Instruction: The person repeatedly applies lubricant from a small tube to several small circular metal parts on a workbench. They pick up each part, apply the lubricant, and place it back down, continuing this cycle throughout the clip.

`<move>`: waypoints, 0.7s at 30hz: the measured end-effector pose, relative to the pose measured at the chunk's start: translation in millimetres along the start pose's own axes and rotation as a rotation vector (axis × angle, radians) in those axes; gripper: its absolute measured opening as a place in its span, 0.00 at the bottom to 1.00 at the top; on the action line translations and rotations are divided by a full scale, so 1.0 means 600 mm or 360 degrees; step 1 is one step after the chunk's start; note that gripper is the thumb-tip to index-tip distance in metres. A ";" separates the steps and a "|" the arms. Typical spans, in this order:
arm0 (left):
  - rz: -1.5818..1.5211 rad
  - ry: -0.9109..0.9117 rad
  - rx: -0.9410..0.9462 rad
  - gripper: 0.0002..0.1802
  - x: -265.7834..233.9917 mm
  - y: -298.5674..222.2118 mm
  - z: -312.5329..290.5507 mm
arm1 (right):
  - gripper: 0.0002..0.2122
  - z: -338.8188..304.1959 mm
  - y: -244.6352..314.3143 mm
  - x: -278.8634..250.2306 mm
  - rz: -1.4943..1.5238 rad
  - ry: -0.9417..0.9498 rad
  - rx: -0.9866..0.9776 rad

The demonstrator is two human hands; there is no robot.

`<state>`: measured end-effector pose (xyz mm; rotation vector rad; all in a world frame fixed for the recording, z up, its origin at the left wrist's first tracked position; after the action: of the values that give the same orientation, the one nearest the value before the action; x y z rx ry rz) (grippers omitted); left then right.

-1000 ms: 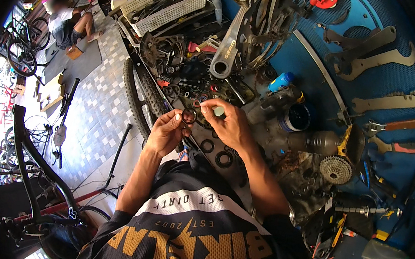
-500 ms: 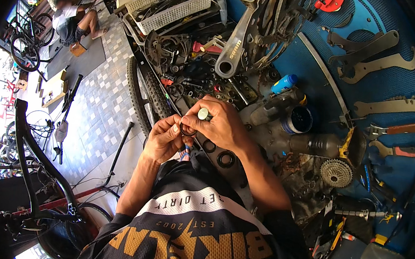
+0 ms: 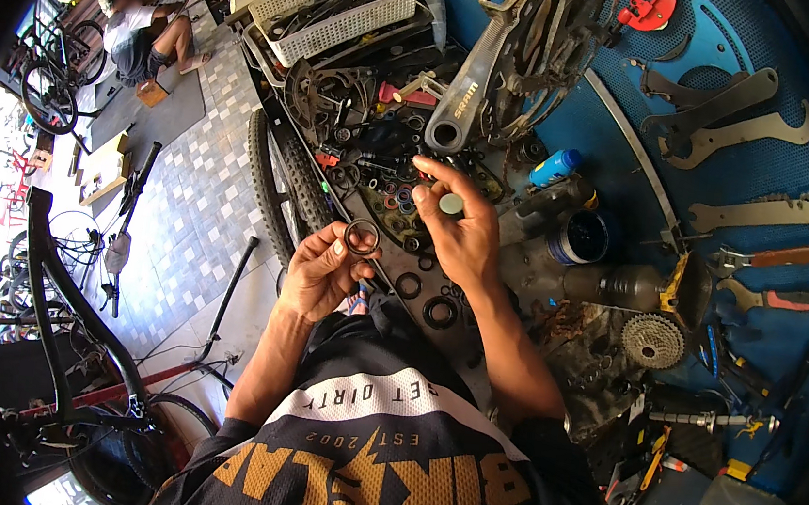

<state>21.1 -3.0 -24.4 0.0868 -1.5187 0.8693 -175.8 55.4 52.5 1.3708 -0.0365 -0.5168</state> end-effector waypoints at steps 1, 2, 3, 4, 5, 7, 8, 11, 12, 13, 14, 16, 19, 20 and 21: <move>-0.0027 -0.0007 0.0014 0.09 0.000 0.000 0.001 | 0.12 -0.001 0.005 -0.002 0.0075 -0.0026 0.0022; -0.0069 0.0004 0.0030 0.09 0.001 0.000 0.001 | 0.12 -0.002 0.012 -0.005 0.0401 0.0012 -0.0009; -0.0051 -0.0015 0.0033 0.09 0.002 -0.001 0.001 | 0.13 -0.002 0.022 -0.006 0.0544 -0.0002 -0.0117; -0.0047 -0.0013 0.0040 0.09 0.004 -0.002 0.000 | 0.14 -0.002 0.032 -0.006 0.0699 -0.0024 -0.0229; -0.0043 -0.0011 0.0046 0.09 0.006 -0.003 0.000 | 0.15 -0.001 0.042 -0.007 0.0860 -0.0045 -0.0347; -0.0058 -0.0021 0.0055 0.08 0.011 -0.004 0.000 | 0.29 -0.002 0.064 -0.007 0.1002 -0.0015 -0.0491; -0.0072 -0.0029 0.0060 0.08 0.014 -0.005 0.000 | 0.32 -0.003 0.074 -0.005 0.1181 0.0043 -0.0555; -0.0096 -0.0004 0.0073 0.08 0.024 -0.004 0.001 | 0.38 -0.002 0.104 -0.005 0.1435 0.0170 -0.0690; -0.0089 0.0000 0.0070 0.09 0.027 -0.004 0.002 | 0.37 -0.001 0.112 -0.005 0.1416 0.0210 -0.0717; -0.0086 0.0005 0.0066 0.09 0.030 -0.004 0.001 | 0.36 0.001 0.119 -0.003 0.1378 0.0247 -0.0746; -0.0092 0.0016 0.0062 0.09 0.033 -0.004 0.001 | 0.29 0.002 0.124 -0.002 0.1257 0.0256 -0.0751; -0.0044 0.0050 0.0071 0.09 0.038 -0.004 0.000 | 0.13 -0.003 0.126 -0.002 0.0711 0.0149 -0.0419; 0.0019 0.0082 0.0077 0.09 0.042 -0.006 -0.001 | 0.06 0.012 0.117 0.006 0.0138 0.0169 -0.0246; 0.0035 0.0088 0.0078 0.09 0.043 -0.006 -0.001 | 0.06 0.019 0.114 0.008 -0.0033 0.0195 -0.0339; 0.0055 0.0094 0.0089 0.09 0.043 -0.006 -0.002 | 0.07 0.022 0.113 0.009 -0.0169 0.0210 -0.0459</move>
<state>19.4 6.4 -0.2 0.0752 -1.4445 0.9345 -152.8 48.1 117.4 1.1251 0.2118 -0.4981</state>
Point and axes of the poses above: each hand's wrist, its own z-axis towards the middle knuckle, its own x-axis out of the palm, y = z × x, the point moved 3 cm from there along z, towards the middle knuckle, and after that the axes turned 7 degrees about y, right-handed, at the moved point
